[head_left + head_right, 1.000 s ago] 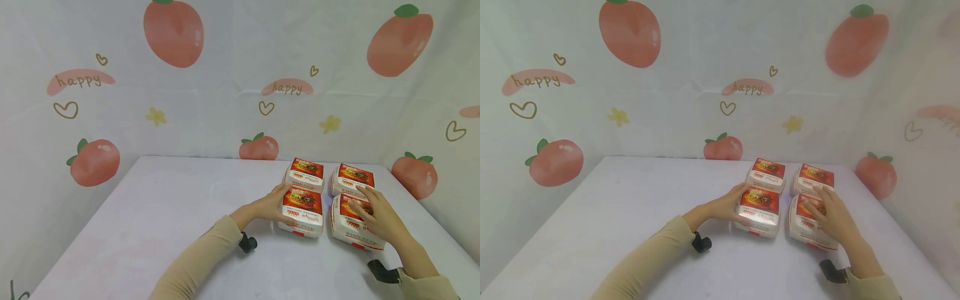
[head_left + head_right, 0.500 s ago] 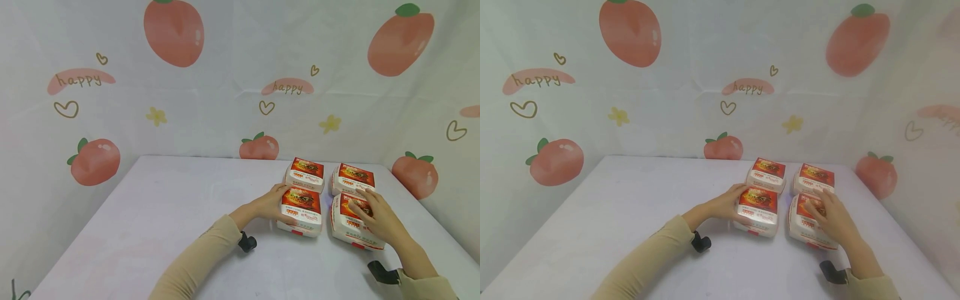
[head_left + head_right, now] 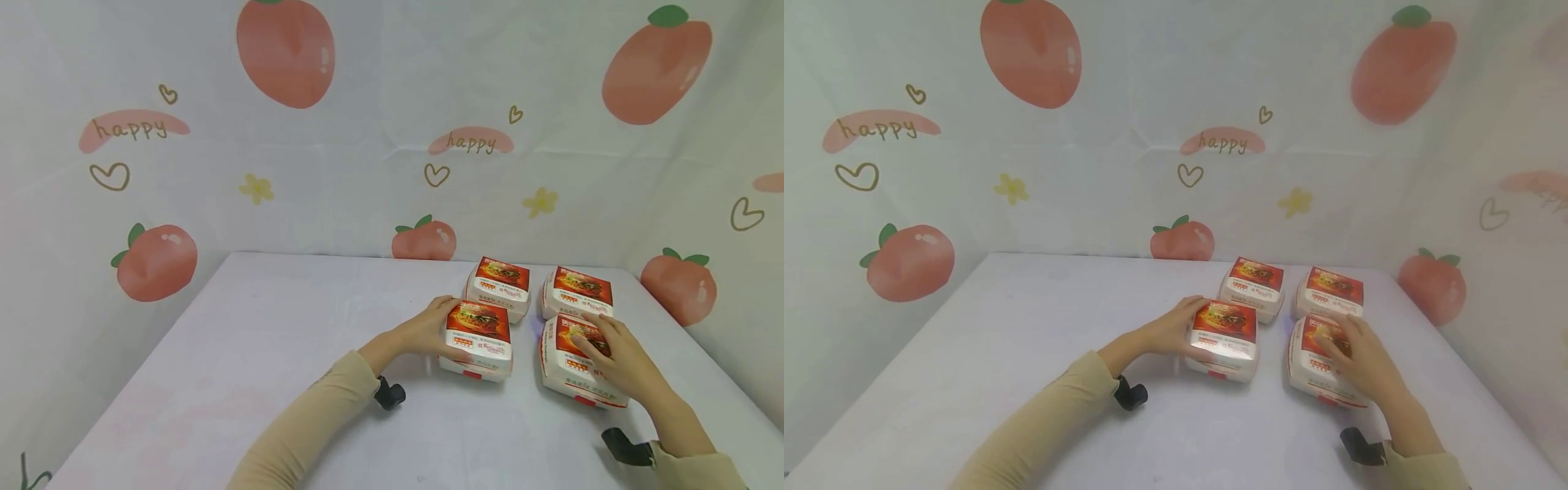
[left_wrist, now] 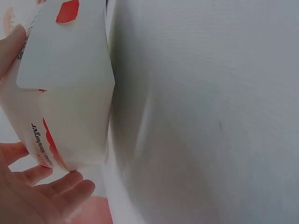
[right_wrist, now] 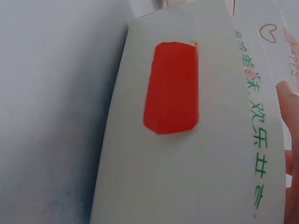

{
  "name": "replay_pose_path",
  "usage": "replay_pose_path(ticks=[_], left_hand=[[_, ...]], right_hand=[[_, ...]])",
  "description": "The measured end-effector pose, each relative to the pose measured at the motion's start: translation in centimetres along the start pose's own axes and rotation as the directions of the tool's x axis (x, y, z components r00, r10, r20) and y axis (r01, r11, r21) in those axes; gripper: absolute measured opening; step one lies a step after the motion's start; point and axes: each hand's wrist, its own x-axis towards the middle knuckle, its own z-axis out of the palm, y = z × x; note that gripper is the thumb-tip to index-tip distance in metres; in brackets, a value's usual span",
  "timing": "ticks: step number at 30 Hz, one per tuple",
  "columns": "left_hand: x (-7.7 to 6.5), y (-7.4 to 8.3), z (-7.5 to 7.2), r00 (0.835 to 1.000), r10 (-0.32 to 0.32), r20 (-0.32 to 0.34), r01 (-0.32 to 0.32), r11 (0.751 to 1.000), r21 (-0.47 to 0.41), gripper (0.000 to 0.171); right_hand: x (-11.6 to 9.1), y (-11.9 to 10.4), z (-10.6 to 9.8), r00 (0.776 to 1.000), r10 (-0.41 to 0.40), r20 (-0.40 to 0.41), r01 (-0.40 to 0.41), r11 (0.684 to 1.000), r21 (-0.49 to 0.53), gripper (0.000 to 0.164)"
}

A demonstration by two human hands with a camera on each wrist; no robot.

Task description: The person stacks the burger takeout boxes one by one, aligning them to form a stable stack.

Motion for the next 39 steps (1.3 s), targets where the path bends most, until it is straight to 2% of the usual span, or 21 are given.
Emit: replay_pose_path(ticks=[11,21,29,39], left_hand=[[-1.7,-0.8,-1.3,0.999,-0.028,-0.026,0.027,0.999,-0.038,0.101],[-4.2,-1.5,-3.4,0.996,-0.051,-0.074,0.045,0.996,-0.076,0.103],[-5.9,-3.0,-4.5,0.989,-0.067,-0.134,0.051,0.992,-0.117,0.106],[-7.8,-4.5,-5.6,0.977,-0.111,-0.182,0.092,0.989,-0.112,0.109]], right_hand=[[0.0,0.7,0.8,1.0,-0.014,-0.006,0.014,1.0,0.001,0.071],[0.1,0.8,1.0,0.999,-0.038,-0.034,0.038,0.999,-0.013,0.069],[0.2,0.8,1.0,0.999,-0.036,-0.038,0.036,0.999,-0.016,0.068],[0.4,0.8,1.1,0.998,-0.053,-0.041,0.053,0.999,-0.008,0.066]])
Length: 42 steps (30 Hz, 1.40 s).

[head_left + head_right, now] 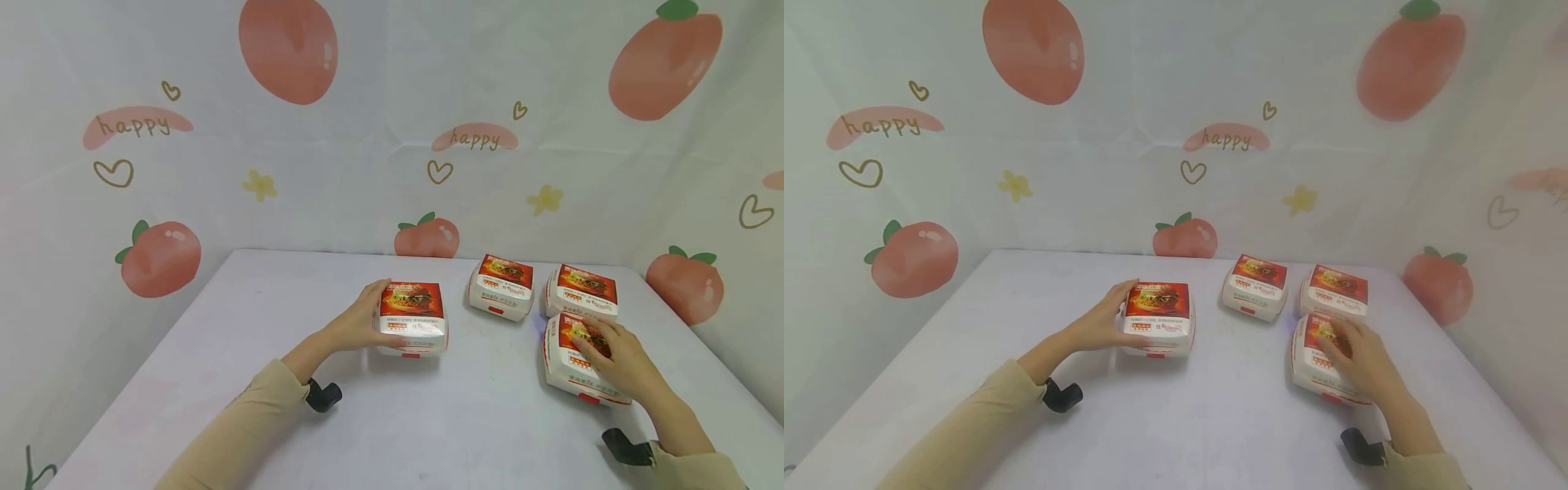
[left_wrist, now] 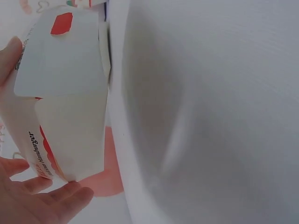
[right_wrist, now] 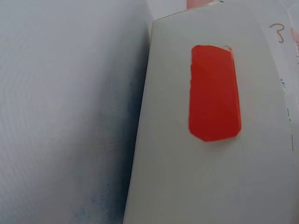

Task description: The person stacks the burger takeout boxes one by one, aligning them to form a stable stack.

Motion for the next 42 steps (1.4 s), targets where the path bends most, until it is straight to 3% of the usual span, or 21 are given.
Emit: replay_pose_path(ticks=[16,42], left_hand=[[-1.7,-1.3,-1.0,0.999,-0.037,-0.013,0.037,0.999,0.006,0.11],[-1.6,-2.0,0.1,0.997,-0.069,0.043,0.071,0.997,-0.032,0.114]], right_hand=[[0.0,-0.1,0.1,1.0,0.003,0.007,-0.004,1.0,0.009,0.067],[-0.2,0.3,0.0,0.999,-0.031,0.028,0.03,0.999,0.014,0.073]])
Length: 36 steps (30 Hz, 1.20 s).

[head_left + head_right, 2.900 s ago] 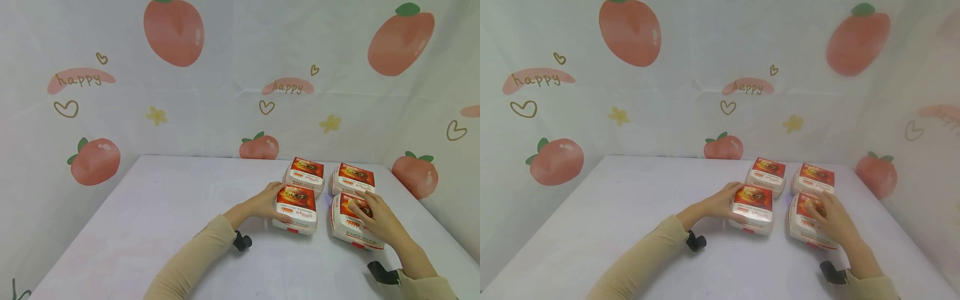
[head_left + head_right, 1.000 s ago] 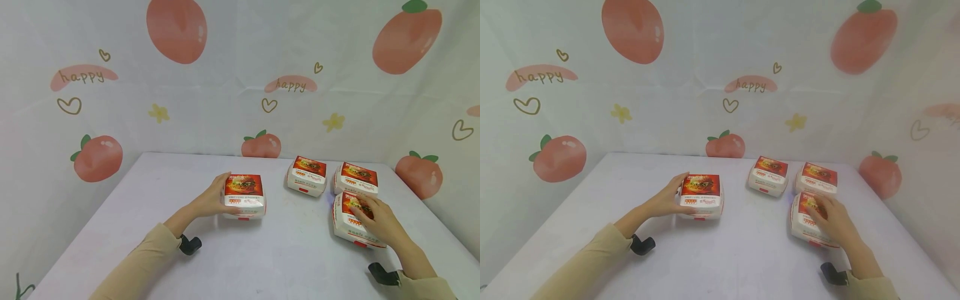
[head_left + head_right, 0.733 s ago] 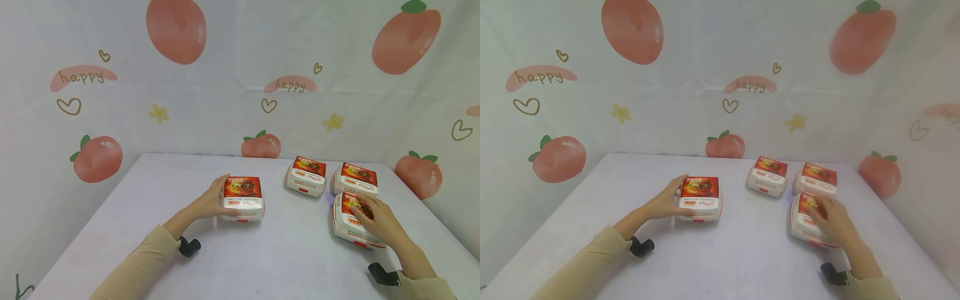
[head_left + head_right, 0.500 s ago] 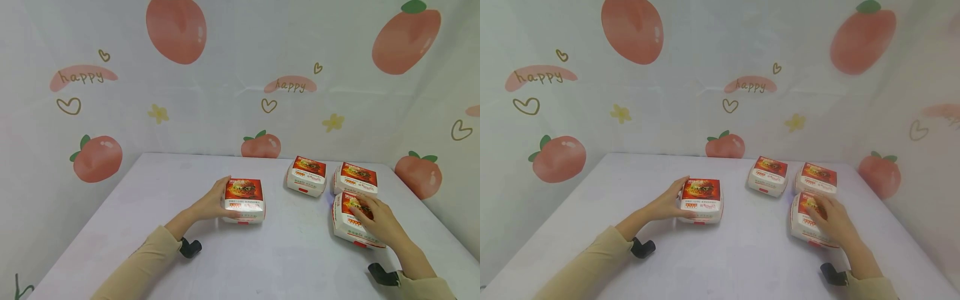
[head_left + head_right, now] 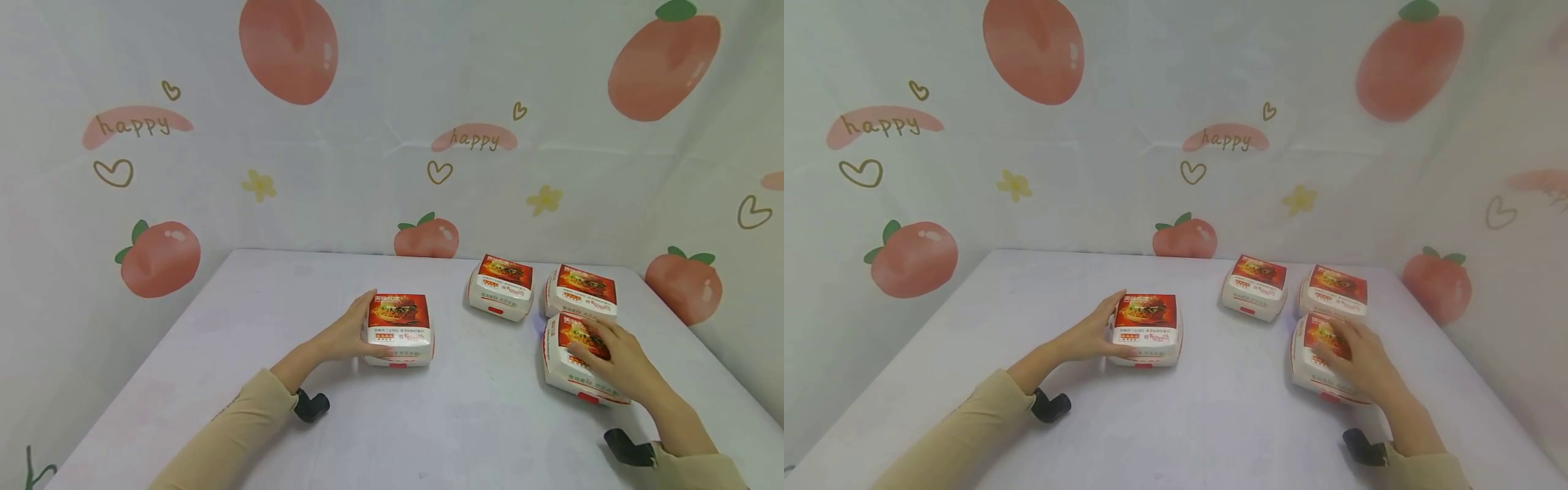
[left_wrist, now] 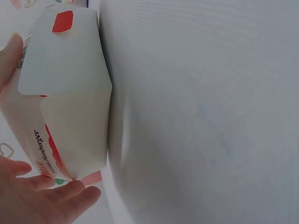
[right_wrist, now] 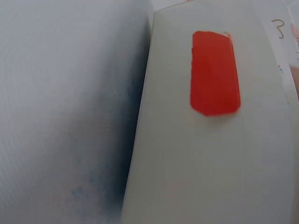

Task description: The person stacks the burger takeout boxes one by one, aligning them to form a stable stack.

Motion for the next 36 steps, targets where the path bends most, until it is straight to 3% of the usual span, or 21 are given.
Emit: replay_pose_path(ticks=[9,14,36], left_hand=[[-0.3,-0.3,-0.4,1.0,0.006,0.001,-0.006,1.0,0.019,0.117],[-0.4,-0.5,-0.8,1.0,-0.008,0.01,0.007,0.999,0.051,0.116],[-0.7,-1.2,-0.7,0.998,-0.027,0.052,0.024,0.999,0.045,0.112]], right_hand=[[-0.2,0.2,-0.3,0.997,-0.035,0.064,0.037,0.999,-0.028,0.091],[-0.3,0.3,-0.3,0.996,-0.073,0.059,0.076,0.996,-0.052,0.101],[-0.1,-0.6,-0.8,0.997,-0.04,0.061,0.043,0.998,-0.051,0.105]])
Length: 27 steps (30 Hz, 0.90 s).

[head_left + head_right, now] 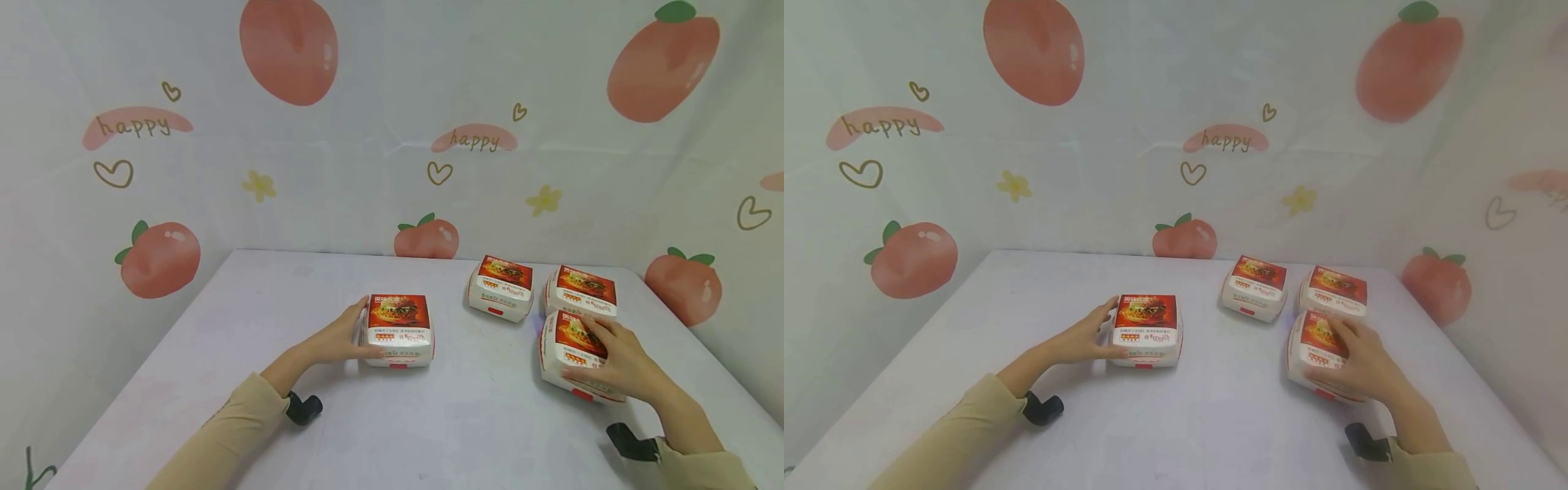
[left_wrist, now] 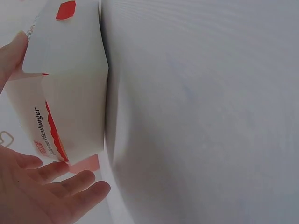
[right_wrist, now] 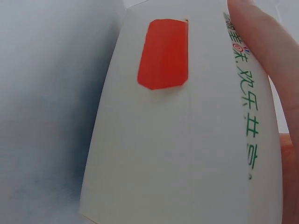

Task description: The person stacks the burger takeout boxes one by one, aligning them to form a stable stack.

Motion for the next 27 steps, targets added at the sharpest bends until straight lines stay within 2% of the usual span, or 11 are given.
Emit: replay_pose_path(ticks=[8,27], left_hand=[[-0.1,0.0,0.0,1.0,0.002,-0.002,-0.002,1.0,0.007,0.112],[0.0,-0.1,0.1,1.0,-0.015,0.008,0.015,1.0,-0.006,0.111]], right_hand=[[0.2,-0.7,-0.9,1.0,-0.002,-0.008,0.002,1.0,-0.018,0.106],[1.6,-3.1,-3.4,0.995,-0.08,-0.067,0.078,0.996,-0.033,0.108]])
